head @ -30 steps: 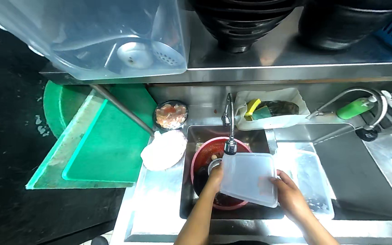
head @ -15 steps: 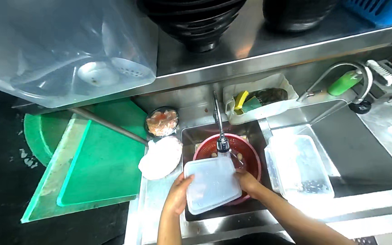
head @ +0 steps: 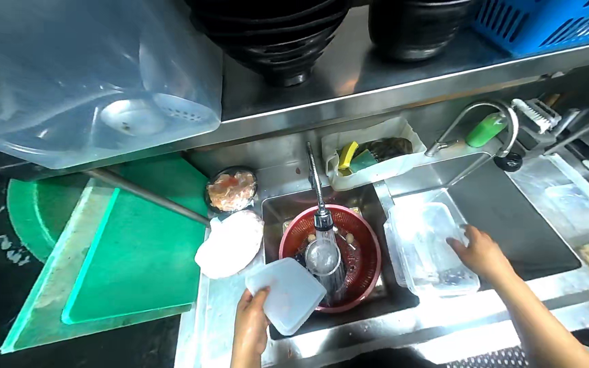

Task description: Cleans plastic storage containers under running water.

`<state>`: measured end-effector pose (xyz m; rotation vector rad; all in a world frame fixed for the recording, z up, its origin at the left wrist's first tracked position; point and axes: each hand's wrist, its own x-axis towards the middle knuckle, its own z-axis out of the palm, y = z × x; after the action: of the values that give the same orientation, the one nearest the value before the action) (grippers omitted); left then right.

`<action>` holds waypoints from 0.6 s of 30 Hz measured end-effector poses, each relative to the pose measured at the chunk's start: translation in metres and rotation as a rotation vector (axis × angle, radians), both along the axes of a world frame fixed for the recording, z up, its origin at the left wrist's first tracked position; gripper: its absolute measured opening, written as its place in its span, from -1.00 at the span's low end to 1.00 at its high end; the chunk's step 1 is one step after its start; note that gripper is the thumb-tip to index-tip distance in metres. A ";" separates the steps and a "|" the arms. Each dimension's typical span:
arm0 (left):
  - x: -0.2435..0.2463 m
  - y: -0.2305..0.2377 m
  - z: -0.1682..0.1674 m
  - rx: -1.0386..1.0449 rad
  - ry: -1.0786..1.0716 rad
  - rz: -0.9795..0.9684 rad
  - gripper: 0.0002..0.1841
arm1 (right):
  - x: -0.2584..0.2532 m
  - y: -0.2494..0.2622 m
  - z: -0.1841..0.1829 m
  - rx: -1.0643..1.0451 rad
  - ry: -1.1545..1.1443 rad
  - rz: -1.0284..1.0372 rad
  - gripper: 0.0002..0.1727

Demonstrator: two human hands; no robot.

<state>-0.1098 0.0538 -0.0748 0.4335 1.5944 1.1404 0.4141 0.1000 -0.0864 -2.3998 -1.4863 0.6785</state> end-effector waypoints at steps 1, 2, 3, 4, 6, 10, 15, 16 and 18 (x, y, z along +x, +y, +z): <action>0.001 0.002 0.001 -0.006 0.001 0.003 -0.70 | 0.004 -0.005 -0.009 -0.104 0.098 -0.064 -0.24; 0.002 0.005 0.003 0.001 0.008 -0.002 -0.70 | 0.001 -0.010 -0.017 -0.150 0.207 -0.128 -0.26; 0.002 0.008 0.007 0.016 0.021 -0.014 -0.70 | -0.007 -0.016 -0.025 -0.131 0.332 -0.192 -0.38; 0.002 0.010 0.011 0.036 0.038 -0.024 -0.71 | -0.018 -0.021 -0.029 -0.091 0.476 -0.248 -0.49; -0.001 0.012 0.020 0.075 0.079 -0.034 -0.72 | -0.047 -0.025 -0.031 -0.052 0.735 -0.287 -0.59; -0.016 0.003 0.030 0.140 0.124 -0.006 -0.73 | -0.131 -0.032 -0.048 -0.123 1.169 -0.304 -0.61; -0.036 -0.025 0.037 0.163 0.155 0.083 -0.72 | -0.201 -0.031 -0.124 -0.373 1.401 -0.348 -0.54; -0.039 -0.032 0.038 0.163 0.169 0.097 -0.71 | -0.209 -0.030 -0.137 -0.408 1.399 -0.337 -0.53; -0.046 -0.048 0.042 0.147 0.215 0.124 -0.71 | -0.221 -0.028 -0.155 -0.459 1.418 -0.287 -0.49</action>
<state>-0.1558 0.0054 -0.0333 0.5761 1.7491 1.3475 0.1931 0.0716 -0.2417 -1.4463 -0.3700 2.1163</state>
